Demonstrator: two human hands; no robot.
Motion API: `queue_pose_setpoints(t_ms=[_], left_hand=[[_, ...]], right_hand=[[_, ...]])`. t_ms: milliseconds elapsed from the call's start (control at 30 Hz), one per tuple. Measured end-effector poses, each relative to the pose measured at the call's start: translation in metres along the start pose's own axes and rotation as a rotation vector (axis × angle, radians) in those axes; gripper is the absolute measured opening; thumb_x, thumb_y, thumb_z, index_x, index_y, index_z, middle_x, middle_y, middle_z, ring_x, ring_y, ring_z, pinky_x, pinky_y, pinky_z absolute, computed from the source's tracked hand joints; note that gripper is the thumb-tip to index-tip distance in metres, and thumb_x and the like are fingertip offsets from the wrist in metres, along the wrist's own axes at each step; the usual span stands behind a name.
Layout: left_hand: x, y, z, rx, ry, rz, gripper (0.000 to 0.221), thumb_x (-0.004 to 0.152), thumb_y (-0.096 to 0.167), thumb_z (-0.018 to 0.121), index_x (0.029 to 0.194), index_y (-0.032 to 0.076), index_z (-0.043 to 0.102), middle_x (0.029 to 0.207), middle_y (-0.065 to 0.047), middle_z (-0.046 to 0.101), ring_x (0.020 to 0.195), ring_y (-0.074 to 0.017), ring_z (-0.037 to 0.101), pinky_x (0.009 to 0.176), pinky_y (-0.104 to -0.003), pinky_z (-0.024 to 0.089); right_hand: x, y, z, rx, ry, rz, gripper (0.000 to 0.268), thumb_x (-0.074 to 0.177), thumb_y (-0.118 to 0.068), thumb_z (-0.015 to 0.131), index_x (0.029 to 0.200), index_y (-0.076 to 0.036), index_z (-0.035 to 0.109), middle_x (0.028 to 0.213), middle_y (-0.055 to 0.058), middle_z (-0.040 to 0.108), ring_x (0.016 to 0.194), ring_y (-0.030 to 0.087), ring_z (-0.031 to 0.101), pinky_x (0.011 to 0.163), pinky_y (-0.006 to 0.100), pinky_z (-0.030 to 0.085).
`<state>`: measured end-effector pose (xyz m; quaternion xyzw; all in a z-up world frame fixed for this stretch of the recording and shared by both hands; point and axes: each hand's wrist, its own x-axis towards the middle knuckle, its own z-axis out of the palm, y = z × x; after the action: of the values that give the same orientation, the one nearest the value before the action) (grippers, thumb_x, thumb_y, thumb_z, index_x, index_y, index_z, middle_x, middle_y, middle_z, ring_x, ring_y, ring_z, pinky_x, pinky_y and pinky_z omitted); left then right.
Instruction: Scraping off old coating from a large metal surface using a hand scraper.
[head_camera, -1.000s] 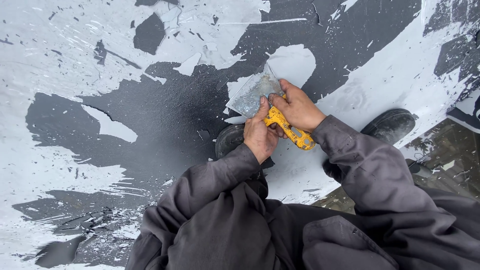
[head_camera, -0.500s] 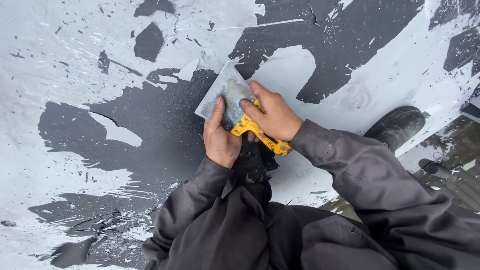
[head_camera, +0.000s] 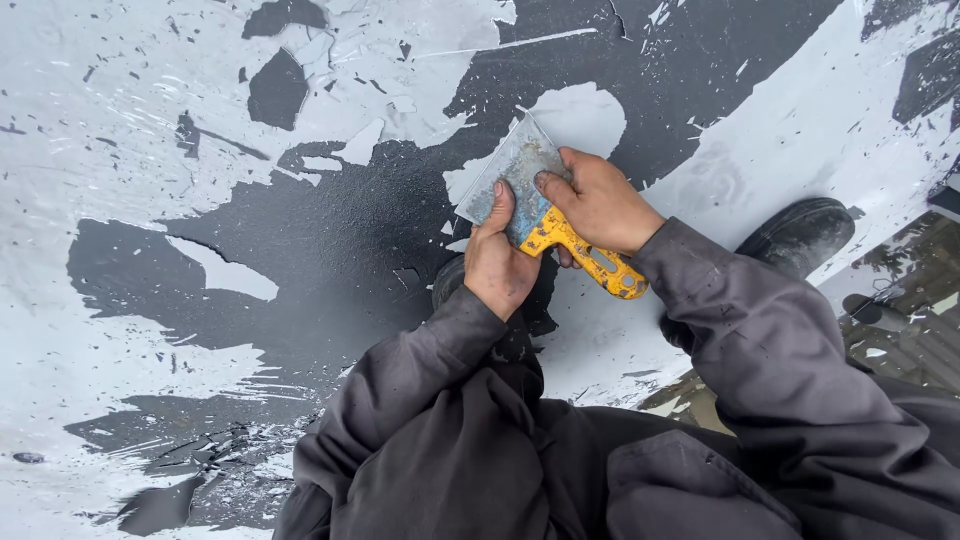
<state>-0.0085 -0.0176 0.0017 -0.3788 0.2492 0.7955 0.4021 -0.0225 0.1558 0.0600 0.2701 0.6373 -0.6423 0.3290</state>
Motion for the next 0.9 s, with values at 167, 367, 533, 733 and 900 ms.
queue_pose_setpoints(t_ms=[167,367,533,733,900], left_hand=[[0.000,-0.008,0.007,-0.054,0.017,-0.037,0.047,0.107,0.041,0.046,0.140,0.007,0.053,0.128,-0.009,0.065,0.121,-0.0253,0.063,0.104,-0.046,0.050],[0.011,-0.026,0.014,-0.020,-0.073,0.020,0.052,0.107,0.048,0.048,0.140,0.008,0.052,0.131,-0.005,0.065,0.125,-0.0212,0.062,0.110,-0.042,0.050],[0.001,0.016,0.011,-0.153,-0.016,0.302,0.063,0.104,0.066,0.048,0.134,0.011,0.055,0.122,-0.004,0.067,0.111,-0.0190,0.065,0.096,-0.039,0.053],[-0.087,0.084,0.022,-0.016,0.168,0.432,0.043,0.098,0.046,0.052,0.120,0.011,0.063,0.113,-0.004,0.071,0.100,-0.0152,0.072,0.089,-0.035,0.059],[-0.047,0.040,0.008,0.267,0.144,0.402,0.021,0.102,0.026,0.069,0.109,0.007,0.067,0.089,0.000,0.070,0.063,-0.0072,0.059,0.048,-0.025,0.040]], right_hand=[[0.016,0.030,-0.012,-0.306,0.031,-0.408,0.025,0.109,-0.020,0.058,0.118,0.003,0.062,0.089,0.014,0.074,0.074,0.023,0.072,0.067,0.036,0.056],[0.023,-0.017,-0.031,-0.387,-0.101,-0.041,0.032,0.101,-0.029,0.055,0.115,-0.001,0.061,0.085,0.018,0.074,0.074,0.034,0.076,0.070,0.047,0.058],[0.091,-0.052,0.039,-0.718,-0.128,-0.512,0.035,0.099,-0.030,0.063,0.113,0.003,0.062,0.099,0.027,0.070,0.099,0.046,0.067,0.084,0.052,0.054],[0.048,-0.051,0.130,-0.218,-0.016,-0.418,0.042,0.099,-0.028,0.064,0.126,0.003,0.056,0.099,0.024,0.071,0.088,0.033,0.073,0.078,0.041,0.056],[0.021,0.040,0.097,0.475,0.132,-0.401,0.027,0.107,-0.015,0.058,0.127,0.003,0.056,0.110,0.009,0.069,0.095,0.011,0.066,0.079,0.028,0.058]])
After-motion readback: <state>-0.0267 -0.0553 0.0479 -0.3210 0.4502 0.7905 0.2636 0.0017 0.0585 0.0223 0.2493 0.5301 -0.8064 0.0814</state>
